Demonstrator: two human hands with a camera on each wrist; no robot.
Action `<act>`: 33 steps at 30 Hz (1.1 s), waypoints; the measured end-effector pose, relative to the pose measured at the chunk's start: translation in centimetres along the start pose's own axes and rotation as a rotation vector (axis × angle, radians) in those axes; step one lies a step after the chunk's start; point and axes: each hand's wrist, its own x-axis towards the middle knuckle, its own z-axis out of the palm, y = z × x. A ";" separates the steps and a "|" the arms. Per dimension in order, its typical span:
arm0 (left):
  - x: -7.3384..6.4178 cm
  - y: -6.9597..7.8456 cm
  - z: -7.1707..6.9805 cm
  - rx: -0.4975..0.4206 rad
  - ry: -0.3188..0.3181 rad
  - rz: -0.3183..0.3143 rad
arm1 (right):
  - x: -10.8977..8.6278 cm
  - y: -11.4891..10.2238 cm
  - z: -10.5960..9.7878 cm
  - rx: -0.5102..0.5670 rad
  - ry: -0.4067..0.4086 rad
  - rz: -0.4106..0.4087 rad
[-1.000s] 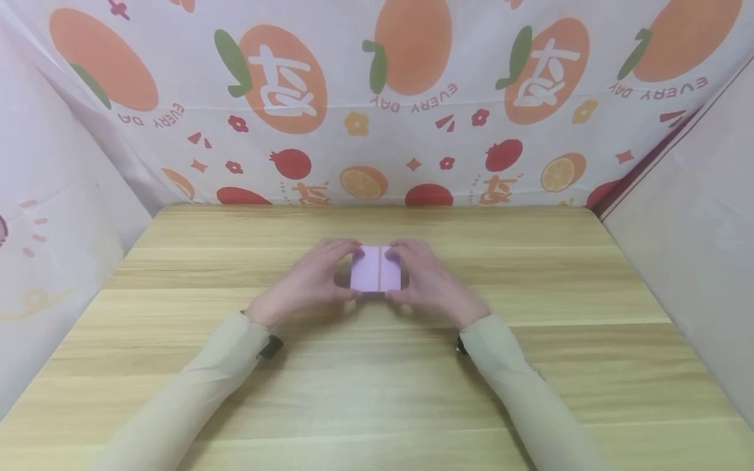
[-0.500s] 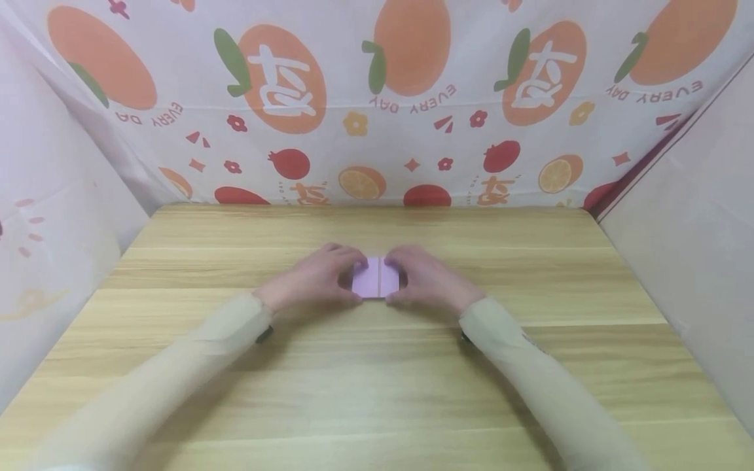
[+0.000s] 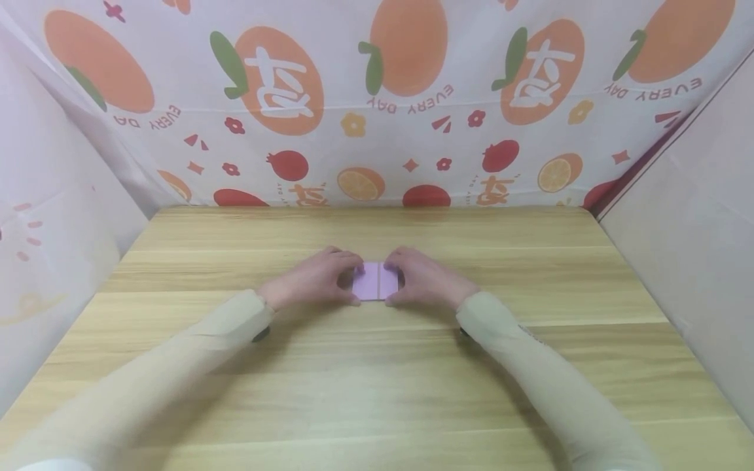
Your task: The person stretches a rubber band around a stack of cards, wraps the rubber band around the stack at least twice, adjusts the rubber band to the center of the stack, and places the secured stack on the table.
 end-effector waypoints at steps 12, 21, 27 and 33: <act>-0.1 -1.3 -0.5 -0.141 -0.033 0.047 | -0.2 0.8 -0.3 0.037 -0.051 -0.040; 0.2 -1.5 -0.4 -0.173 -0.037 0.044 | -0.1 1.2 -0.4 0.041 -0.062 -0.028; 0.3 -2.0 -0.1 -0.201 -0.059 0.050 | -0.8 1.1 -0.3 0.083 -0.054 -0.001; -0.5 -1.9 -0.4 -0.264 -0.018 -0.005 | -2.1 0.1 -0.3 0.112 0.037 0.041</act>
